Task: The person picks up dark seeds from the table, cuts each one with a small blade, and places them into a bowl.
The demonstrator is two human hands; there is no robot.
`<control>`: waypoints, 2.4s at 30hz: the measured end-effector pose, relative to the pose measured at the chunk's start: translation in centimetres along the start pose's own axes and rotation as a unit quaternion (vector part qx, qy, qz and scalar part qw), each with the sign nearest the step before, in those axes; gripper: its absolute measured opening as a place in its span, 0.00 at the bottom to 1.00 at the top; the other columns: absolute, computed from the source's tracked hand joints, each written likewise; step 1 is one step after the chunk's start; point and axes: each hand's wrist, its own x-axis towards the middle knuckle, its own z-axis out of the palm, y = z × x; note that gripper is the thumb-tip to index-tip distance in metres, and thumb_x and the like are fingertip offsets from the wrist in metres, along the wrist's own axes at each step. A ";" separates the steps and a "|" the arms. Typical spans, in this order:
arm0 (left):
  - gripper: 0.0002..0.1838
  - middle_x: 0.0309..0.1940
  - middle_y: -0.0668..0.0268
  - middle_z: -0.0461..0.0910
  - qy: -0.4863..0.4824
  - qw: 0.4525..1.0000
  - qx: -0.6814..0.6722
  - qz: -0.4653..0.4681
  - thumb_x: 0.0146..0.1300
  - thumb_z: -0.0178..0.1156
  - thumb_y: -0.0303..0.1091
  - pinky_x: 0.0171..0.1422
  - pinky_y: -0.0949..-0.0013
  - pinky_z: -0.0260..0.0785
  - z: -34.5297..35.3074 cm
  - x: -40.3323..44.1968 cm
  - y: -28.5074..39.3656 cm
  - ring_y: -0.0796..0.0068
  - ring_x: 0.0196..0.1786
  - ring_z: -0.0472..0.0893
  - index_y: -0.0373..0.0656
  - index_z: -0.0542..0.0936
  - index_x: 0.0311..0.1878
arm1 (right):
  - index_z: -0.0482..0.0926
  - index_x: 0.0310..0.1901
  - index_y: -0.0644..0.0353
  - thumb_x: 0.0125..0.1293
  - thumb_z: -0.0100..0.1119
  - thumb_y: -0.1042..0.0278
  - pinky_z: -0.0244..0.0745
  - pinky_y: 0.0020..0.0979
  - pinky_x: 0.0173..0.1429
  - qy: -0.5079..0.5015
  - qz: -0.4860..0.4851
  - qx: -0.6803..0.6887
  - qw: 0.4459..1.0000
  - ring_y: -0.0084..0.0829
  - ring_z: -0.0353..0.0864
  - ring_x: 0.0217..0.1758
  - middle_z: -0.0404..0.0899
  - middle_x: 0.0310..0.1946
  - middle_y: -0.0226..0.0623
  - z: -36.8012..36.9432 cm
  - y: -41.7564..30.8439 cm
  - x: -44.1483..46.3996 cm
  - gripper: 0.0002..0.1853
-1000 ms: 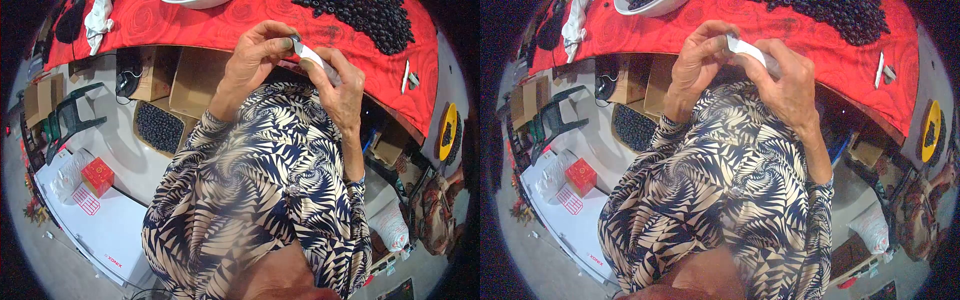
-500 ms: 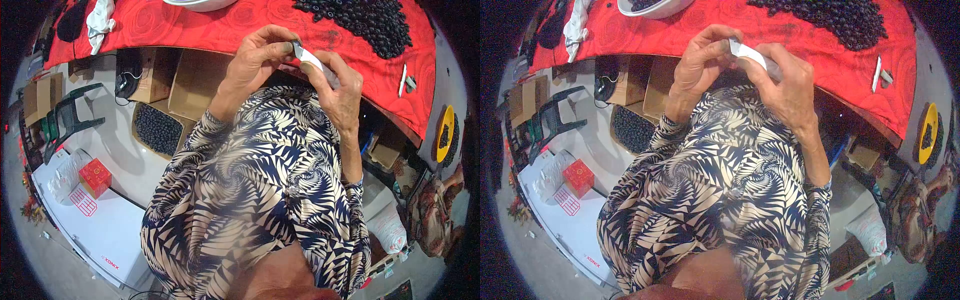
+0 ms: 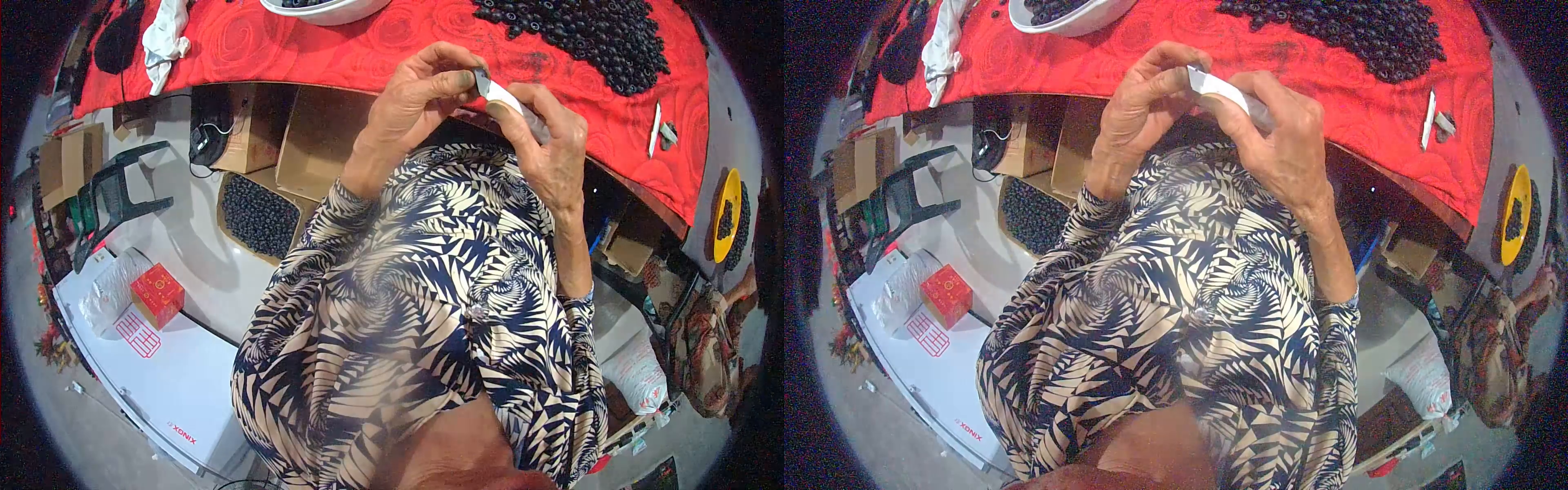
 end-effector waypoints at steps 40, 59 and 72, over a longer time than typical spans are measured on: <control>0.11 0.42 0.58 0.79 -0.007 0.991 -0.120 -0.059 0.62 0.57 0.25 0.46 0.75 0.77 -0.1 0.3 -0.2 0.68 0.43 0.81 0.36 0.76 0.47 | 0.80 0.35 0.66 0.62 0.61 0.63 0.61 0.19 0.29 0.115 0.179 0.153 0.965 0.13 0.67 0.25 0.74 0.23 0.23 -1.9 3.2 0.4 0.12; 0.12 0.48 0.56 0.76 -0.022 0.996 -0.072 -0.044 0.67 0.50 0.31 0.44 0.71 0.77 0.3 0.0 -0.3 0.65 0.48 0.79 0.36 0.73 0.50 | 0.78 0.34 0.67 0.62 0.59 0.68 0.61 0.19 0.29 0.060 0.202 0.134 0.968 0.13 0.66 0.25 0.73 0.23 0.23 -0.9 1.9 -0.4 0.09; 0.08 0.40 0.52 0.78 0.018 0.995 -0.093 -0.017 0.64 0.52 0.25 0.49 0.70 0.77 1.0 -0.4 0.6 0.56 0.44 0.81 0.34 0.76 0.44 | 0.78 0.35 0.65 0.63 0.58 0.68 0.54 0.18 0.27 0.036 0.201 0.170 0.964 0.12 0.61 0.24 0.70 0.23 0.19 -0.5 1.2 -0.7 0.08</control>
